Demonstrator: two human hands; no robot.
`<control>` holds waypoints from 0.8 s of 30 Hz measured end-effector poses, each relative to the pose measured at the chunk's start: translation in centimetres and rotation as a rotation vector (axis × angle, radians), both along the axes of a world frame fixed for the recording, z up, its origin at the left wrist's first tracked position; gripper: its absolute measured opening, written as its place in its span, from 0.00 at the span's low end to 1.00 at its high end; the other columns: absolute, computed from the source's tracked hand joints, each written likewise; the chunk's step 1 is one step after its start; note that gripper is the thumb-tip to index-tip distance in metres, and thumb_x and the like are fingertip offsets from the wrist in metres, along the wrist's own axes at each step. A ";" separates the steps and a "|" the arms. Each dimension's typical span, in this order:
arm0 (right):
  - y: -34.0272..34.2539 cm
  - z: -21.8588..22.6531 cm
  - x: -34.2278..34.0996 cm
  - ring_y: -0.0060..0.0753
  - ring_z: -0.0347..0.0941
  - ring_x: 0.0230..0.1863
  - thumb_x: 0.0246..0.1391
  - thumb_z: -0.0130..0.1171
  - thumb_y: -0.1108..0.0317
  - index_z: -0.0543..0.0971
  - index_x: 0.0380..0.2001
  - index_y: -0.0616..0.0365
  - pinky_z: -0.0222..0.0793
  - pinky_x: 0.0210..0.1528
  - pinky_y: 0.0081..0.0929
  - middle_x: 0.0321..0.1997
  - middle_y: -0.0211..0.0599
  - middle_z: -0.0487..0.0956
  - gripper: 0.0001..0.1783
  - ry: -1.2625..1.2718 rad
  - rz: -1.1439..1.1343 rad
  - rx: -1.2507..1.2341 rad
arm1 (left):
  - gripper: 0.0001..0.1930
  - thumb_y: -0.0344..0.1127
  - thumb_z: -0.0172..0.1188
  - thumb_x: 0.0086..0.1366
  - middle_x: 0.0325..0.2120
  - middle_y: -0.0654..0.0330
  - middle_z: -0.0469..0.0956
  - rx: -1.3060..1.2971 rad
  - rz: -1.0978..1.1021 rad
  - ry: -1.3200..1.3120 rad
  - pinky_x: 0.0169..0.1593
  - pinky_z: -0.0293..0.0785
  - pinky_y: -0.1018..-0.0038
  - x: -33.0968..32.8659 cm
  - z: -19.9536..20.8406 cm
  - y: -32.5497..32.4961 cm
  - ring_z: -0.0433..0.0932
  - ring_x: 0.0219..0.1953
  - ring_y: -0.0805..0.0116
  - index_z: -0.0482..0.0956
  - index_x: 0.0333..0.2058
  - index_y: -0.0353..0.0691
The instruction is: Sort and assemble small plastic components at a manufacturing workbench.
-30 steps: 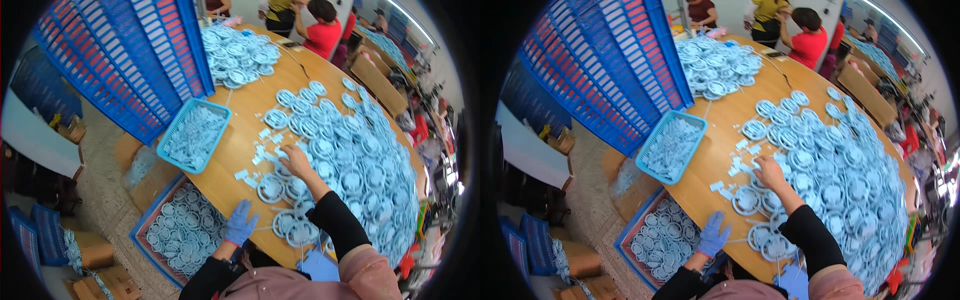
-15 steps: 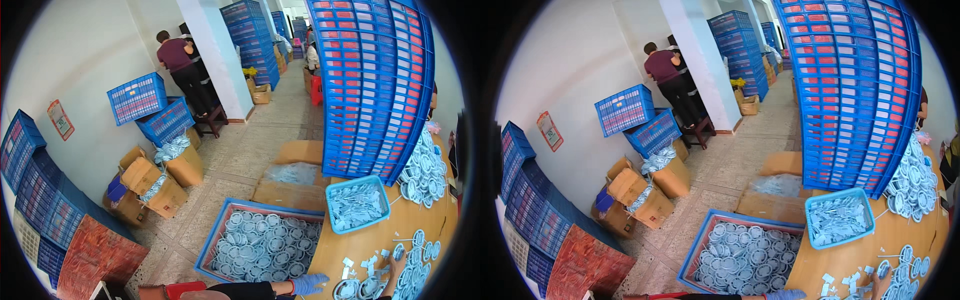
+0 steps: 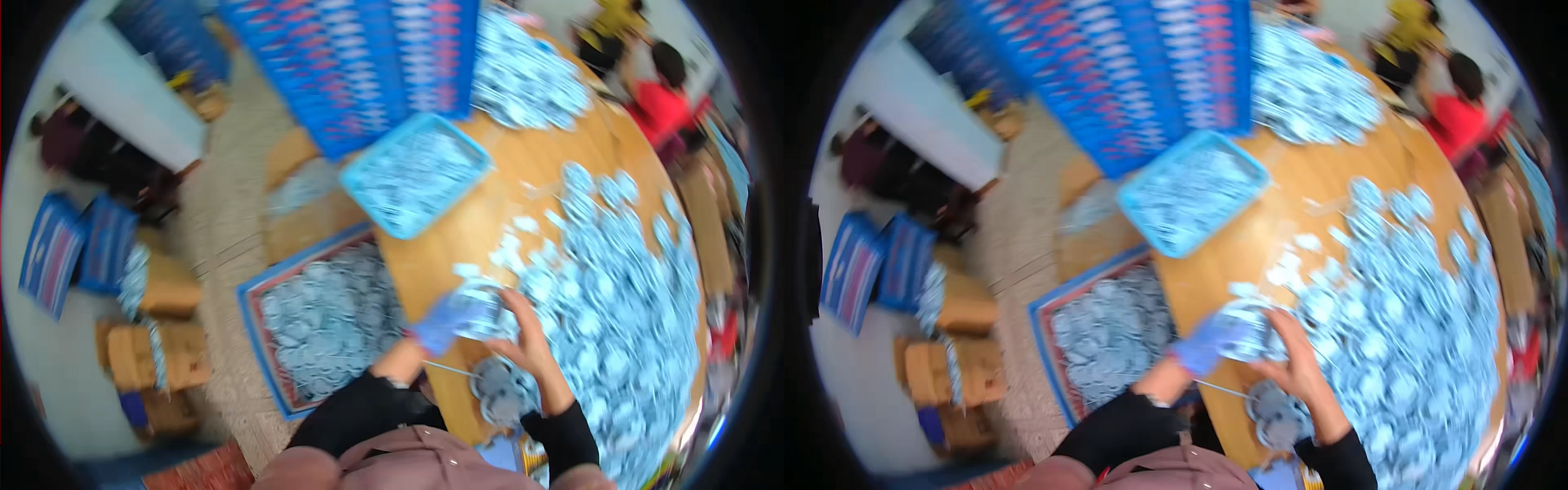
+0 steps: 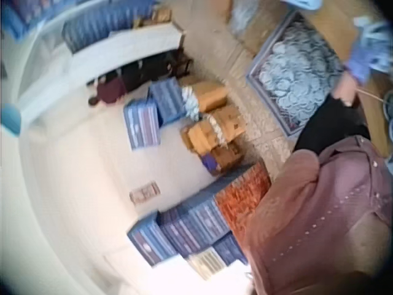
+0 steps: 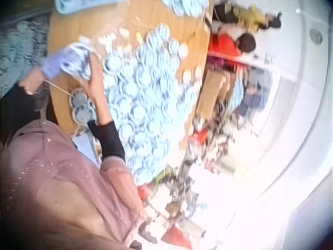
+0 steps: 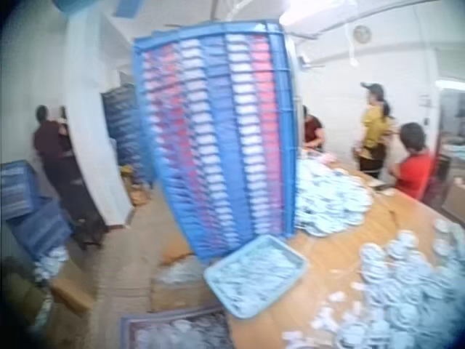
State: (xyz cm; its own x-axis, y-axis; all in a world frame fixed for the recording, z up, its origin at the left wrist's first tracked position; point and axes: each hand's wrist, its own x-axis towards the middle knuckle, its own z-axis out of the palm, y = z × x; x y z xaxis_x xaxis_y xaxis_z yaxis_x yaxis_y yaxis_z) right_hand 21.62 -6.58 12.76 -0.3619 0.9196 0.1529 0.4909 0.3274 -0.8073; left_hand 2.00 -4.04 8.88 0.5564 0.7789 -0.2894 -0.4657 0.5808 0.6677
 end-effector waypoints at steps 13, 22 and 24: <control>11.6 -11.6 3.2 0.40 0.72 0.45 0.44 0.58 0.69 0.78 0.34 0.58 0.72 0.43 0.35 0.38 0.40 0.75 0.11 -0.641 -0.274 0.120 | 0.22 0.38 0.57 0.63 0.50 0.50 0.73 -0.273 0.471 -0.004 0.55 0.72 0.55 -9.4 -3.3 -7.0 0.74 0.51 0.54 0.67 0.54 0.37; 11.5 -10.7 4.2 0.38 0.73 0.41 0.49 0.55 0.71 0.78 0.33 0.58 0.72 0.41 0.33 0.35 0.37 0.76 0.07 -0.492 -0.231 0.330 | 0.23 0.37 0.56 0.65 0.52 0.52 0.70 -0.201 0.322 0.063 0.57 0.71 0.60 -5.3 -2.7 -3.7 0.72 0.53 0.59 0.64 0.56 0.39; 10.3 -8.7 4.1 0.36 0.74 0.38 0.52 0.55 0.72 0.78 0.36 0.60 0.73 0.38 0.31 0.35 0.38 0.77 0.08 -0.272 -0.299 0.386 | 0.24 0.37 0.56 0.65 0.52 0.52 0.71 -0.120 0.249 0.090 0.54 0.73 0.59 -3.6 -2.2 -1.6 0.72 0.53 0.58 0.64 0.57 0.39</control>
State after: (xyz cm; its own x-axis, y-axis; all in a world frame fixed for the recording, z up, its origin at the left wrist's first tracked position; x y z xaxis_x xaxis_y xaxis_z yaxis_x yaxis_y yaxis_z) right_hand 25.67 3.73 4.10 -0.1670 0.8841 0.4364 0.7819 0.3883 -0.4876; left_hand -1.65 -5.64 6.67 0.3200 0.8459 -0.4267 -0.5463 0.5327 0.6463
